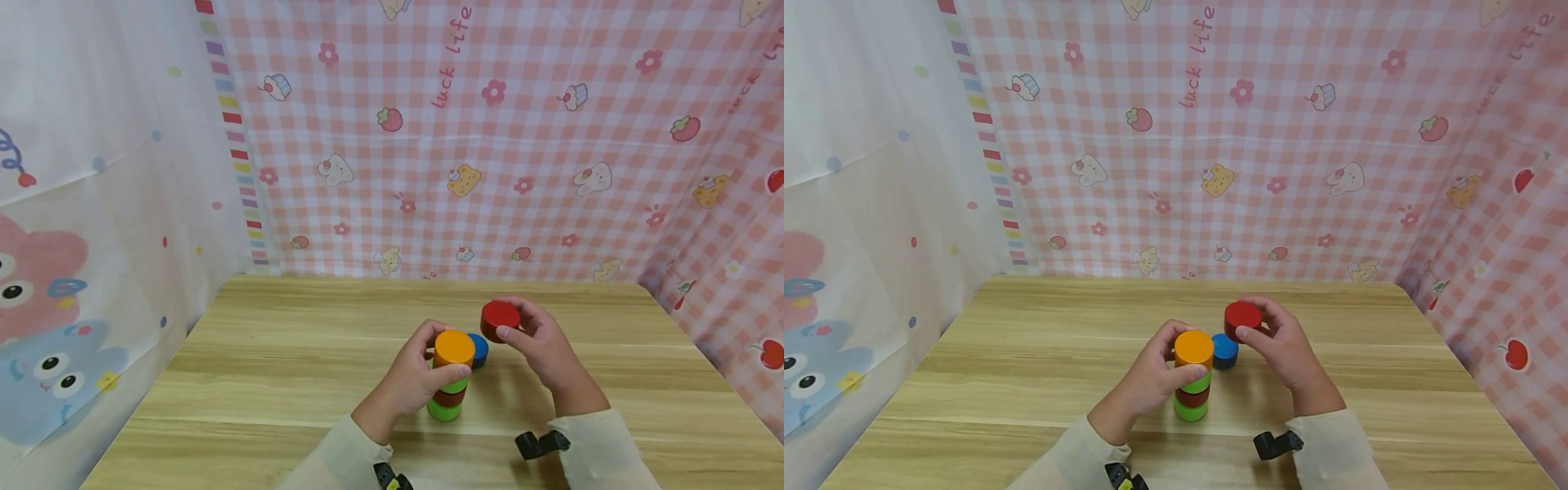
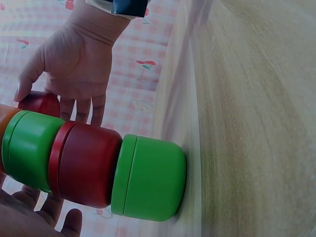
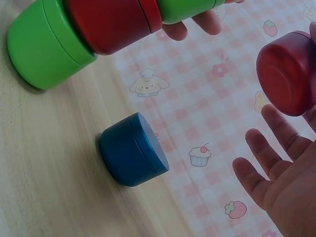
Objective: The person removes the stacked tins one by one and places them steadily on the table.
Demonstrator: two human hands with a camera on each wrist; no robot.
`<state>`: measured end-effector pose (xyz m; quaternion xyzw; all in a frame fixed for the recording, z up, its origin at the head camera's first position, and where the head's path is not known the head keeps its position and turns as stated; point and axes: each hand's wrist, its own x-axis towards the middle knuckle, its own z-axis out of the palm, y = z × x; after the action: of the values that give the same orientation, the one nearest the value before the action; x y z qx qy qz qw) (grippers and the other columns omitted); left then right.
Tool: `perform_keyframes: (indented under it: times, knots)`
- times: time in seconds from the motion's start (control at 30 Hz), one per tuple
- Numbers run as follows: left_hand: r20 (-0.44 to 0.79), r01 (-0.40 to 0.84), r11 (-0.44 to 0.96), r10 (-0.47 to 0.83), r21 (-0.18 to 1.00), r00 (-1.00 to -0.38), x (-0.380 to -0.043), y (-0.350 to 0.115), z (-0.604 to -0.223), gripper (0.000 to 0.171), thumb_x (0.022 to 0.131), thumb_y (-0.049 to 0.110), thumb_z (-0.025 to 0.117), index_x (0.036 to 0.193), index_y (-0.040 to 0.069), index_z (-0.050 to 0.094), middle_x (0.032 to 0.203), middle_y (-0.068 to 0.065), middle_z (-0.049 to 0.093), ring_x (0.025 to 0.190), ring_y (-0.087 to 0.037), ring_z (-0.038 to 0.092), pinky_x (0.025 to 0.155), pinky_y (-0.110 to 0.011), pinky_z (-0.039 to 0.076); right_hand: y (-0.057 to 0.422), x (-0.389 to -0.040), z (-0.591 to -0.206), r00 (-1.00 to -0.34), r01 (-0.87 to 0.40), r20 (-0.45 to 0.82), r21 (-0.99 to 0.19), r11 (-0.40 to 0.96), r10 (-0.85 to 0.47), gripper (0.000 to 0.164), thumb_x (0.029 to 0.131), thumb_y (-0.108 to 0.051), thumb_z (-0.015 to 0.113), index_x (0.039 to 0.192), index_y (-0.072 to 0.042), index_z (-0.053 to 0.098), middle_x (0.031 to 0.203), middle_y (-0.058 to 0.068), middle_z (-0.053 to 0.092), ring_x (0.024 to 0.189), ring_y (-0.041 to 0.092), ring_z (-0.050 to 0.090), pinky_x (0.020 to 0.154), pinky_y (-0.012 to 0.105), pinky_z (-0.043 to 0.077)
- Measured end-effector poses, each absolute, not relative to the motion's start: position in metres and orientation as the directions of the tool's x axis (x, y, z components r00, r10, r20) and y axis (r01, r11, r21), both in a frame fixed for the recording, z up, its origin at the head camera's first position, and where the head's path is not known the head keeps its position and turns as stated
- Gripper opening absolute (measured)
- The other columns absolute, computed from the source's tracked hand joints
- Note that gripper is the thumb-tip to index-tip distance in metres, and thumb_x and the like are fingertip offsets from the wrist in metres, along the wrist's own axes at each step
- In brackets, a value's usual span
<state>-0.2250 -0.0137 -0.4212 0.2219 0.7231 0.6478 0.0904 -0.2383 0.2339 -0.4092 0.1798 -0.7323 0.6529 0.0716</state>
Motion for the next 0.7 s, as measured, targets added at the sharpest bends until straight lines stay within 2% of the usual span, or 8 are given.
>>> perform_keyframes:
  times: [0.17, 0.37, 0.7]
  knots:
    - [0.151, 0.196, 0.06, 0.437, 0.979, -0.887, -0.2246, -0.0136, -0.4213, 0.042, 0.094, 0.026, 0.081, 0.128, 0.026, 0.058, 0.126, 0.008, 0.065, 0.122, -0.018, 0.056, 0.112, -0.051, 0.036, 0.2382, -0.2407, -0.4117, -0.932, -0.343, 0.327, -0.935, 0.087, -0.158, 0.038, 0.103, -0.004, 0.063, 0.139, 0.004, 0.055, 0.126, -0.011, 0.068, 0.112, 0.011, 0.064, 0.094, 0.022, 0.056]
    - [0.149, 0.193, 0.058, 0.437, 0.979, -0.887, -0.2243, -0.0138, -0.4218, 0.042, 0.094, 0.026, 0.081, 0.129, 0.024, 0.057, 0.127, 0.005, 0.065, 0.123, -0.018, 0.055, 0.111, -0.051, 0.036, 0.2408, -0.2418, -0.4139, -0.938, -0.333, 0.317, -0.937, 0.105, -0.141, 0.041, 0.103, -0.005, 0.063, 0.141, 0.006, 0.053, 0.125, -0.011, 0.068, 0.112, 0.011, 0.063, 0.094, 0.021, 0.055]
    - [0.153, 0.203, 0.068, 0.438, 0.977, -0.886, -0.2228, -0.0135, -0.4199, 0.042, 0.095, 0.024, 0.079, 0.13, 0.021, 0.057, 0.128, 0.003, 0.065, 0.123, -0.017, 0.055, 0.11, -0.049, 0.036, 0.2444, -0.2429, -0.4188, -0.925, -0.359, 0.353, -0.933, 0.023, -0.14, 0.035, 0.1, 0.003, 0.063, 0.134, 0.004, 0.06, 0.12, -0.008, 0.071, 0.106, 0.012, 0.066, 0.09, 0.022, 0.056]
